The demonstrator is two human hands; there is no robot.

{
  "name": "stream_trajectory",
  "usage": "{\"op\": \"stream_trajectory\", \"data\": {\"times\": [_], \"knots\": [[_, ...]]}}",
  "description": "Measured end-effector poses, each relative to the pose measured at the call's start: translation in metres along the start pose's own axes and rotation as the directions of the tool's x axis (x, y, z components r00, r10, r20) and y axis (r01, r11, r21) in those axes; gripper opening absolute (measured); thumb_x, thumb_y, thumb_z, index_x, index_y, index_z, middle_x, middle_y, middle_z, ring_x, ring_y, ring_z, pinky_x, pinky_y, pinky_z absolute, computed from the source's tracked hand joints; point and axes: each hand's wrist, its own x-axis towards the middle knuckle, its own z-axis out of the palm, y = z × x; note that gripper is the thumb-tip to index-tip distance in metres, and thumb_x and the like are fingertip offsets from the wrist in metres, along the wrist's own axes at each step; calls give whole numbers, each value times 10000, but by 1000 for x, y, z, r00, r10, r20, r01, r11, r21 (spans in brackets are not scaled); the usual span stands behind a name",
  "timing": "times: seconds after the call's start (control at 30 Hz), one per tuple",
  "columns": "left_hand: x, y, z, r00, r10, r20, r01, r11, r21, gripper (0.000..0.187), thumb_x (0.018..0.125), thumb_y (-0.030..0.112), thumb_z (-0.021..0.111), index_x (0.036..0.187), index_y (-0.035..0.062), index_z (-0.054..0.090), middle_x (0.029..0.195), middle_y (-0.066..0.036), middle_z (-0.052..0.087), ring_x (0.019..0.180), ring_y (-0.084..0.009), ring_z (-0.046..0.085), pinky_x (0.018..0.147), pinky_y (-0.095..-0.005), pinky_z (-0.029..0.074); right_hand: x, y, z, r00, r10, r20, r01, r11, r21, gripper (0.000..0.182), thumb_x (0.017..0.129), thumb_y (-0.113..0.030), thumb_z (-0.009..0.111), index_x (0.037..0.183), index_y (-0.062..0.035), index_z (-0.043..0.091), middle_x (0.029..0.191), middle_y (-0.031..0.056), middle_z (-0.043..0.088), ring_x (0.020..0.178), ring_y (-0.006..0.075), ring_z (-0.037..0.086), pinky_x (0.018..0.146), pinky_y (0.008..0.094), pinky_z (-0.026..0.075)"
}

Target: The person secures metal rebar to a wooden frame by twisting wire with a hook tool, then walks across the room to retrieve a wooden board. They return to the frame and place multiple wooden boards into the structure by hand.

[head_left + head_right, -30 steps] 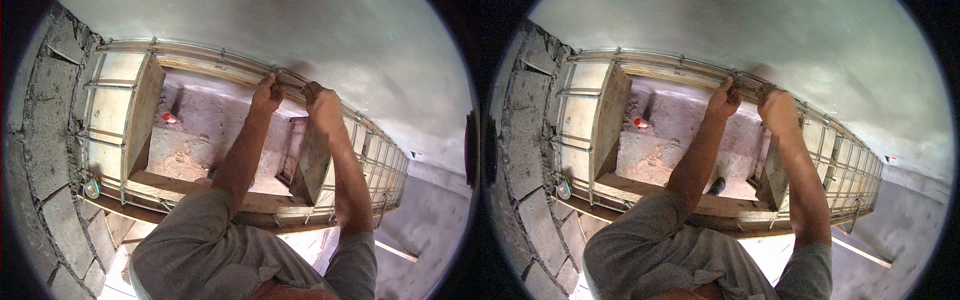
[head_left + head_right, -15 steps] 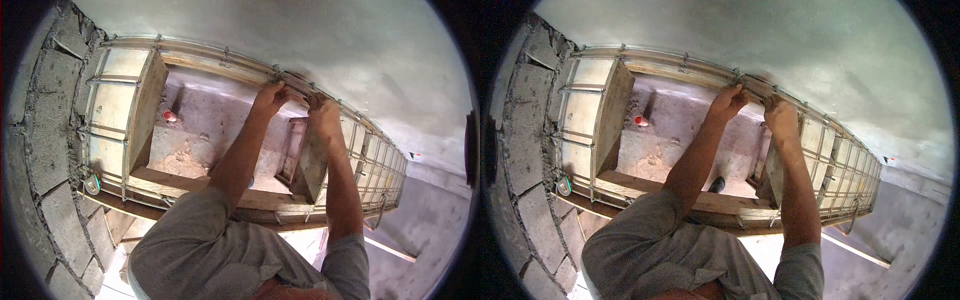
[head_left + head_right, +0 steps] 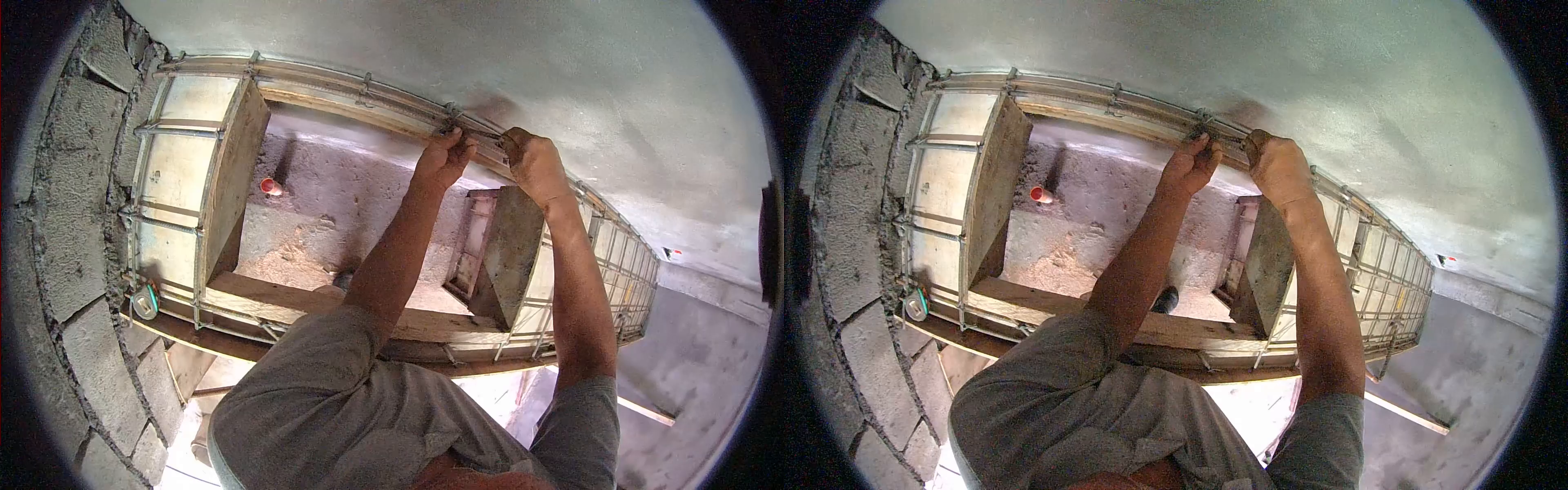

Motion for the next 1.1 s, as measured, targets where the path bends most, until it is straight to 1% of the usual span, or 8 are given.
{"op": "stream_trajectory", "data": {"times": [0.2,0.3,0.37,0.57,0.67,0.8,0.87,1.1], "knots": [[-17,7,9,996,11,-93,6,985,174,90,910,100,630,924,11,638,793,-68,641,684,-191,641,613,-318,577,1,6,-4,996,-76,39,82,982,-168,224,839,-107,595,1046,-110,681,861,203,662,813,391,646,714,434,526],[-23,26,17,974,-8,-227,124,855,504,109,892,121,660,948,28,648,777,-51,632,642,-157,622,547,-280,531,2,2,-8,993,-96,66,112,950,-291,292,818,-111,606,1093,-166,685,878,170,673,809,358,660,724,418,537],[-19,34,20,960,-34,-277,207,752,626,138,876,138,682,967,38,655,762,-38,621,609,-136,602,497,-273,499,4,9,0,994,-56,93,87,922,-378,192,782,-128,603,950,-102,692,835,167,678,806,324,681,717,426,554],[-18,36,20,956,-4,-293,233,619,750,115,872,136,688,954,64,651,745,-31,621,585,-134,594,471,-283,497,11,-22,-22,990,-116,83,139,916,-376,152,796,-115,580,887,-86,698,823,194,677,796,345,677,727,429,551],[-25,14,13,967,99,-233,66,792,607,100,875,143,687,933,77,641,744,-28,613,588,-134,581,498,-294,508,24,9,-2,989,-108,97,124,977,-175,148,809,-121,574,869,-72,700,800,207,671,803,356,673,736,435,548],[-16,-11,3,977,99,-190,-13,912,411,92,881,142,680,928,82,628,736,-35,605,611,-150,585,534,-310,522,18,-7,-3,989,-97,115,124,958,-259,235,806,-115,613,1026,-103,694,807,221,639,756,395,633,709,443,525],[-8,-30,4,964,238,-120,-207,953,222,60,890,116,659,920,86,617,731,-45,606,636,-171,600,553,-320,526,17,-37,-20,968,-238,82,252,909,-331,214,820,-144,626,1020,-105,694,831,215,629,776,385,628,710,440,522],[-11,-21,0,975,205,-90,-166,930,327,56,897,72,626,946,72,597,804,-67,634,704,-189,627,599,-314,549,-7,-24,-8,990,-76,122,111,941,-321,225,813,-168,658,1028,-113,696,848,199,625,790,380,623,708,446,510]]}}
